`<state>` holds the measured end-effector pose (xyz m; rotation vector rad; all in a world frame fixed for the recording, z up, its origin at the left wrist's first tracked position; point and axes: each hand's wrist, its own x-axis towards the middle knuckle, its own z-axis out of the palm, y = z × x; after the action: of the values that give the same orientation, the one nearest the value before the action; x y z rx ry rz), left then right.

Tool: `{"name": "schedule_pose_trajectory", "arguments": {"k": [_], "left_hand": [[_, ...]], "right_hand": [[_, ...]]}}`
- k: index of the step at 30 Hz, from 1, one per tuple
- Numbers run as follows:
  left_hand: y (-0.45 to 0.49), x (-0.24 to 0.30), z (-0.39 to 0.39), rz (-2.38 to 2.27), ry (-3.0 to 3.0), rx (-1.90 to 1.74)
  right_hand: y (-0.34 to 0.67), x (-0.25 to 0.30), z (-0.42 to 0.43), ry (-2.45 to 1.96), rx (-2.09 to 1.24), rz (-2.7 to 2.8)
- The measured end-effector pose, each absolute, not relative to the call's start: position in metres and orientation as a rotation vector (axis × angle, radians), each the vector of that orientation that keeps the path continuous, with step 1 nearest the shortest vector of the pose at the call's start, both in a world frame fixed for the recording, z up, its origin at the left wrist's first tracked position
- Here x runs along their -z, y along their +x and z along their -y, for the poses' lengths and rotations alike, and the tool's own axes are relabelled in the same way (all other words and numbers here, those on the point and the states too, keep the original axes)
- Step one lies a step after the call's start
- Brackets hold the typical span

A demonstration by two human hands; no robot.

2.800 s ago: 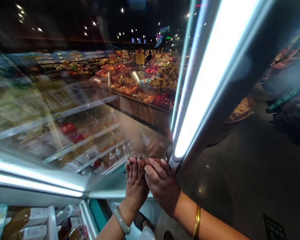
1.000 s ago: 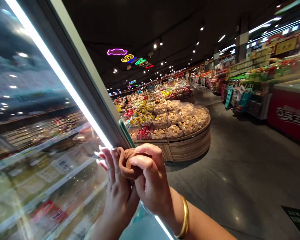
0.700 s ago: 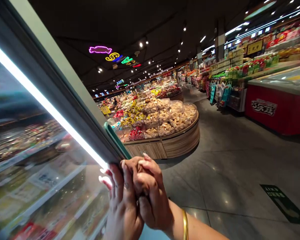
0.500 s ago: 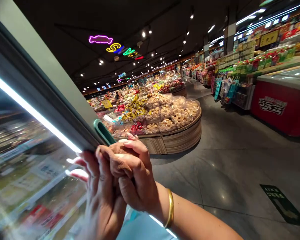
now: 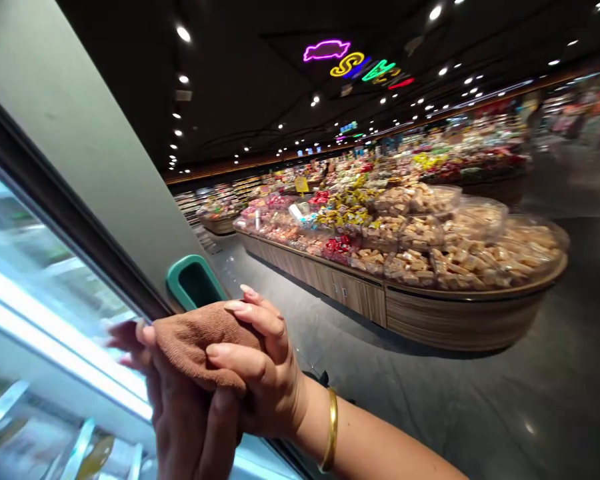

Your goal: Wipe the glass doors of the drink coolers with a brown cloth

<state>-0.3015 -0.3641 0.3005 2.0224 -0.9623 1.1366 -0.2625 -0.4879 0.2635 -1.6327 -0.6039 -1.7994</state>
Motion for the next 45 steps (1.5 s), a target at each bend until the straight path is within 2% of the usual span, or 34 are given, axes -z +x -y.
{"name": "schedule_pose_trajectory", "arguments": {"k": [6,8,14,16,22,29,37,45], "left_hand": [[-0.302,-0.264,0.380,0.771,2.227,-1.272],[-0.304,-0.272,0.379,0.801,2.281,-1.314],[-0.298,-0.335,0.371,0.792,2.224,-1.466],[-0.302,-0.336,0.370,0.765,2.234,-1.483],[-0.324,-0.291,0.355,0.595,2.310,-1.568],[-0.341,-0.346,0.310,0.667,2.295,-1.682],[-0.380,-0.345,0.269,0.507,2.383,-1.735],[-0.398,-0.413,0.215,0.342,2.357,-1.882]], "right_hand": [[-0.270,-0.207,0.485,-1.641,1.636,0.524],[-0.271,-0.214,0.485,-1.581,1.583,0.586],[-0.262,-0.305,0.482,-1.291,1.519,0.785],[-0.266,-0.305,0.475,-1.264,1.498,0.764],[-0.280,-0.260,0.453,-1.287,1.532,0.768],[-0.291,-0.336,0.428,-1.248,1.622,0.975],[-0.315,-0.333,0.383,-1.251,1.567,1.060],[-0.334,-0.432,0.341,-1.216,1.627,1.211]]}}
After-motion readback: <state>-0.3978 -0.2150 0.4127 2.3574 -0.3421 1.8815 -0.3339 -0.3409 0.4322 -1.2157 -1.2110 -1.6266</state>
